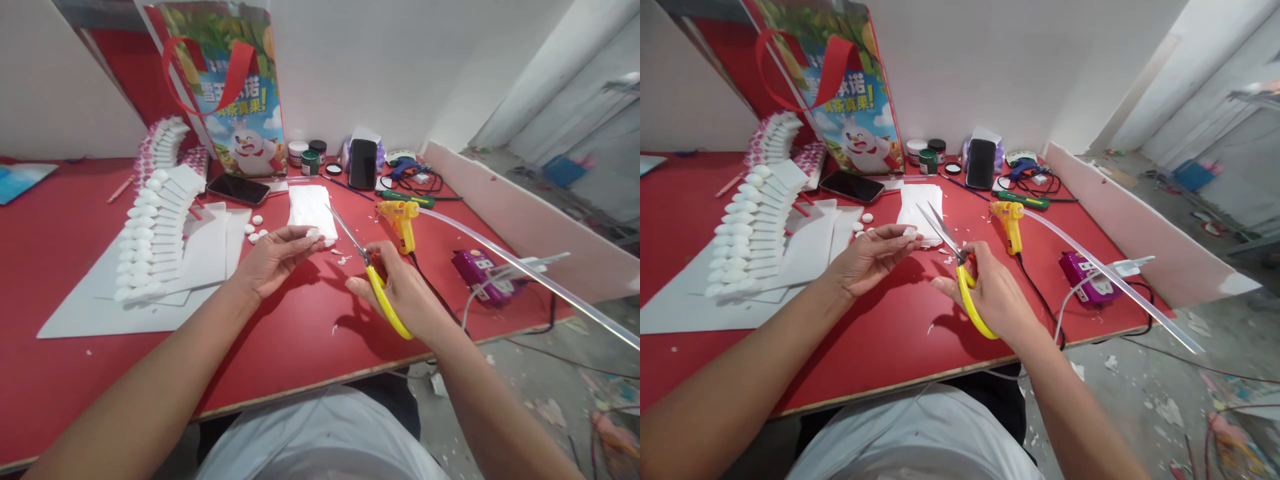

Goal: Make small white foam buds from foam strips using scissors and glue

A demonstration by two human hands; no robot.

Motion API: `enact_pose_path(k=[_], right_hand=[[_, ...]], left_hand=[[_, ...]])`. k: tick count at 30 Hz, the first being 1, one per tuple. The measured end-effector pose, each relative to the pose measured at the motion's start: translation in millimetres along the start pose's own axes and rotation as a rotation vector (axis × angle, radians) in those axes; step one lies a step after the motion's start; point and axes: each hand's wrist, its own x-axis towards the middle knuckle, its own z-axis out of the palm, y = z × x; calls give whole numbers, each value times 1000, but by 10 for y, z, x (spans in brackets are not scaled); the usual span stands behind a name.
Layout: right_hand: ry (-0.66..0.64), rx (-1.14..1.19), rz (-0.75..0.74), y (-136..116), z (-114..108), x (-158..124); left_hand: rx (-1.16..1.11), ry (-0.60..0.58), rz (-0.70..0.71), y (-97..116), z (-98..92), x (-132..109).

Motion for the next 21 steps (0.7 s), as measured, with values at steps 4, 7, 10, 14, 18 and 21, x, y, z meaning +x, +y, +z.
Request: enact_pose_path(k=[4,7,10,14,18,21], right_hand=[[6,-57,-55,-25,26,-24],[55,-185,-135,-8,78,-18],[64,-278,-161,5,136,0],[48,-316,-159,-20,183,30],[34,-311,-143,-47,206,58],[45,-310,-130,-59,221,68]], left_hand=[[-71,87,-26,39,28,2],[-102,131,-47,57,37,13],[-90,113,-46,49,31,16],[-24,12,-10,8,24,5],[56,-43,53,-33,51,-16],[90,-50,76,-45,82,-31]])
